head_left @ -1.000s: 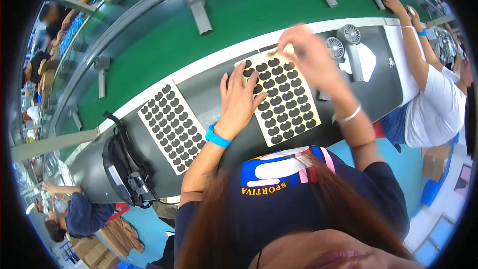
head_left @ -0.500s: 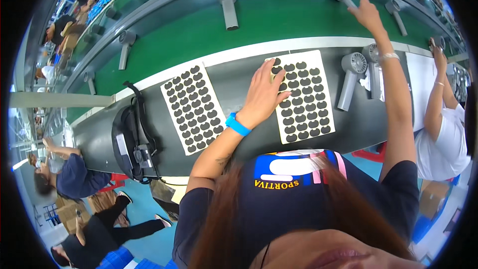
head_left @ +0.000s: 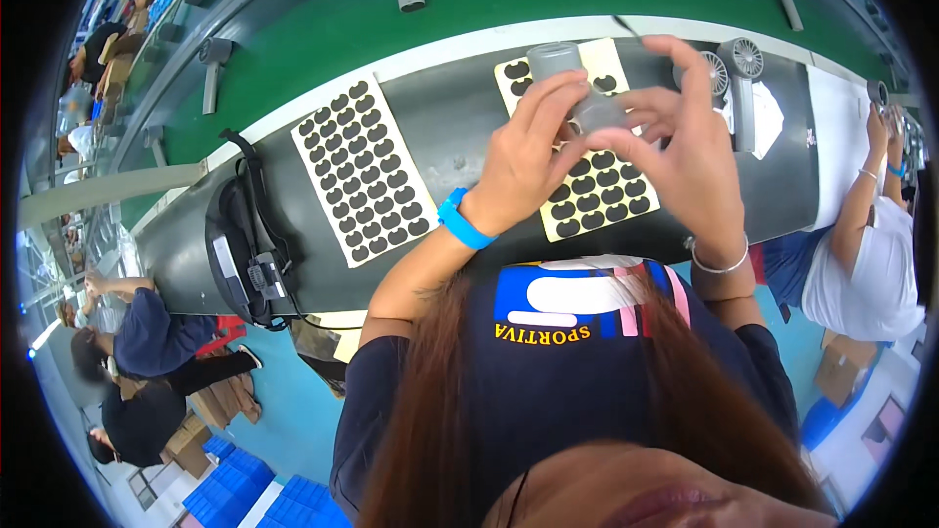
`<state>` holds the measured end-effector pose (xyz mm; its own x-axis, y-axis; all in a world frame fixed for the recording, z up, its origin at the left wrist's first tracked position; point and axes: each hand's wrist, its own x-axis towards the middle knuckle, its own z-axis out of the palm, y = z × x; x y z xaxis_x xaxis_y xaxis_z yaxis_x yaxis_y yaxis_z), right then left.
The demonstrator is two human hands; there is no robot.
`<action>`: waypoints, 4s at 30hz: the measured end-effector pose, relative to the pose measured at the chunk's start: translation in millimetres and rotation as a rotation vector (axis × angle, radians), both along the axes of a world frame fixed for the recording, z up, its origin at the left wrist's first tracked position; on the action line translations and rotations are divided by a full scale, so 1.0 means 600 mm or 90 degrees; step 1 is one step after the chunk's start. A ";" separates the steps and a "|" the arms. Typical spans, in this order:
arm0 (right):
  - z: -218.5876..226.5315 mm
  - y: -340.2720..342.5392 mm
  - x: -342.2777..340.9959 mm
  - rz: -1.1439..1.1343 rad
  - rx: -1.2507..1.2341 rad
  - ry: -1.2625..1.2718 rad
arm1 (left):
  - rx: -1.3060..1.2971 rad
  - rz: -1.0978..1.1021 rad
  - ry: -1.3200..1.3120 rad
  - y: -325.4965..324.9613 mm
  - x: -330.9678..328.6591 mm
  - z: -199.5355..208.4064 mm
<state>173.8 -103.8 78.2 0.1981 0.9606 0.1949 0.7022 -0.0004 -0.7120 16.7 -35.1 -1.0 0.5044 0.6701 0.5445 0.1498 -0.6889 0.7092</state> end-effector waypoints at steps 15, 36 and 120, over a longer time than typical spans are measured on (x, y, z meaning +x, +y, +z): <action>-0.026 -0.030 0.009 0.077 0.160 0.370 | -0.218 -0.064 -0.136 -0.001 -0.003 0.026; -0.018 -0.030 0.005 0.056 0.096 0.283 | -0.421 -0.250 -0.180 -0.009 0.003 0.033; -0.107 0.250 0.089 0.225 0.123 -0.301 | -0.211 -0.052 -0.051 0.023 -0.021 0.020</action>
